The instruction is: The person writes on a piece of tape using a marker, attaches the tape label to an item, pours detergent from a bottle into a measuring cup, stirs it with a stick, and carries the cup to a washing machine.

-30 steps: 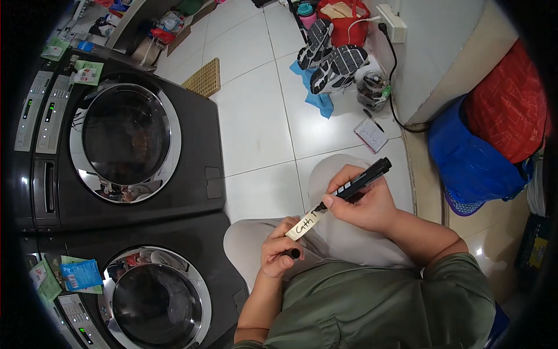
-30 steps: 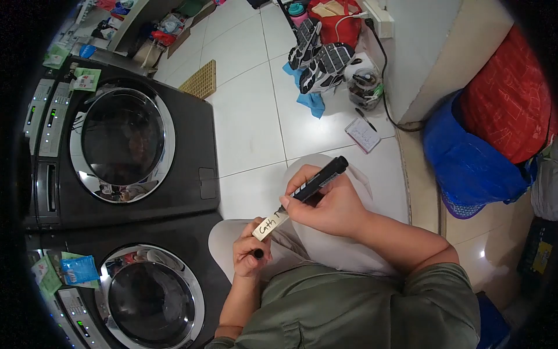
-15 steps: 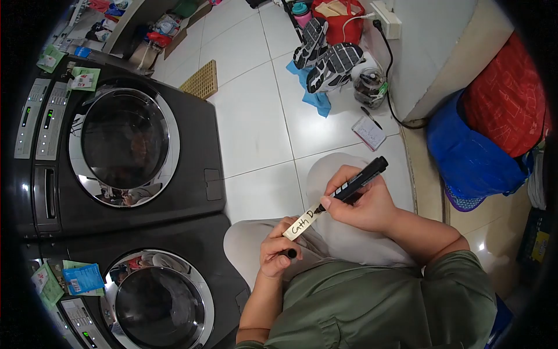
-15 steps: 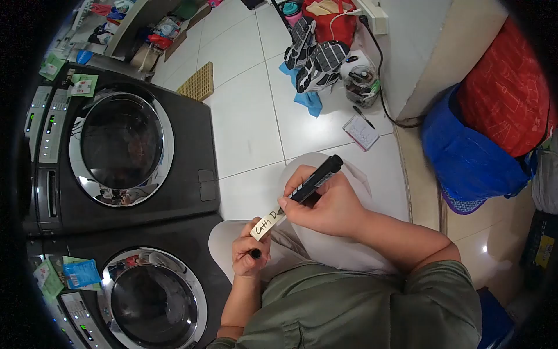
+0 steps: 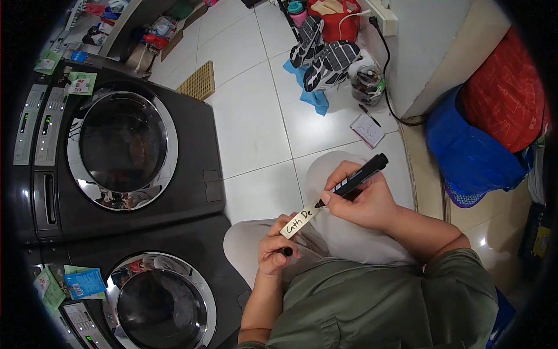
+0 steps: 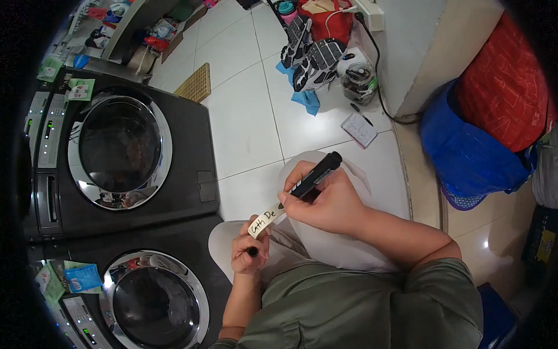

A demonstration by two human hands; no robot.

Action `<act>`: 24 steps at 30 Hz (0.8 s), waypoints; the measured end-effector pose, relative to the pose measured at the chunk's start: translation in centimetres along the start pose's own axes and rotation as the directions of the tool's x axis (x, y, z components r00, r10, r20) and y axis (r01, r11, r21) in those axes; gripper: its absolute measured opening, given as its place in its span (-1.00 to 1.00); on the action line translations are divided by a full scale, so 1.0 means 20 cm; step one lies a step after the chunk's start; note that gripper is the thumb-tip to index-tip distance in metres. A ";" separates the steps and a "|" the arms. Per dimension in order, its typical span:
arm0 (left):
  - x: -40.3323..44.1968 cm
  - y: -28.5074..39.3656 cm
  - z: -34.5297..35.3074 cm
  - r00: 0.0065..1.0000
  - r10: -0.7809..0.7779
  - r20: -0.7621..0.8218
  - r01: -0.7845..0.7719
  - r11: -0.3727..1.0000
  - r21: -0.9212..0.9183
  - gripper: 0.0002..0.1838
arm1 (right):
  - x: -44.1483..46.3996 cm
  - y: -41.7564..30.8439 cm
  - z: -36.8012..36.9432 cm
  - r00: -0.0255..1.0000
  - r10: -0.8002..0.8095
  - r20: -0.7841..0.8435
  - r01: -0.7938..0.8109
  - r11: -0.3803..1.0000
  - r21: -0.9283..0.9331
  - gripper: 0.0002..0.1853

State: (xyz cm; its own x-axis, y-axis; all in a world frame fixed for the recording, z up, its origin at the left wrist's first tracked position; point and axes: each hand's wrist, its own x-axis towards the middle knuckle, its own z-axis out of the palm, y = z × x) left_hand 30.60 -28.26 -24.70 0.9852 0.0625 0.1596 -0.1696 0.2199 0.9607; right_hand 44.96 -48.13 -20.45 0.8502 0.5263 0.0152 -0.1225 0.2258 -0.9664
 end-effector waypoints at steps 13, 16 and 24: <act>-0.02 -0.02 -0.04 1.000 -0.015 0.004 0.015 0.998 -0.056 -0.47 | 0.00 -0.01 0.00 0.998 0.005 0.056 -0.004 1.000 -0.017 -0.87; -0.03 -0.03 -0.06 0.999 -0.044 0.001 0.044 0.994 -0.096 -0.48 | 0.00 -0.01 0.00 1.000 0.006 0.010 -0.006 1.000 -0.010 -0.87; -0.02 -0.03 -0.03 0.997 -0.052 -0.053 0.048 0.996 -0.076 -0.46 | 0.00 0.04 0.01 0.996 -0.066 0.053 0.072 0.990 -0.120 -0.87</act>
State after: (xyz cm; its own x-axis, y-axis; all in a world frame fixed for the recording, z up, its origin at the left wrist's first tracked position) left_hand 30.35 -27.86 -25.36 0.9900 0.1020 0.0969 -0.1232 0.2961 0.9472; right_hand 44.76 -47.77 -21.17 0.8282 0.5527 0.0928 0.0016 0.1633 -0.9866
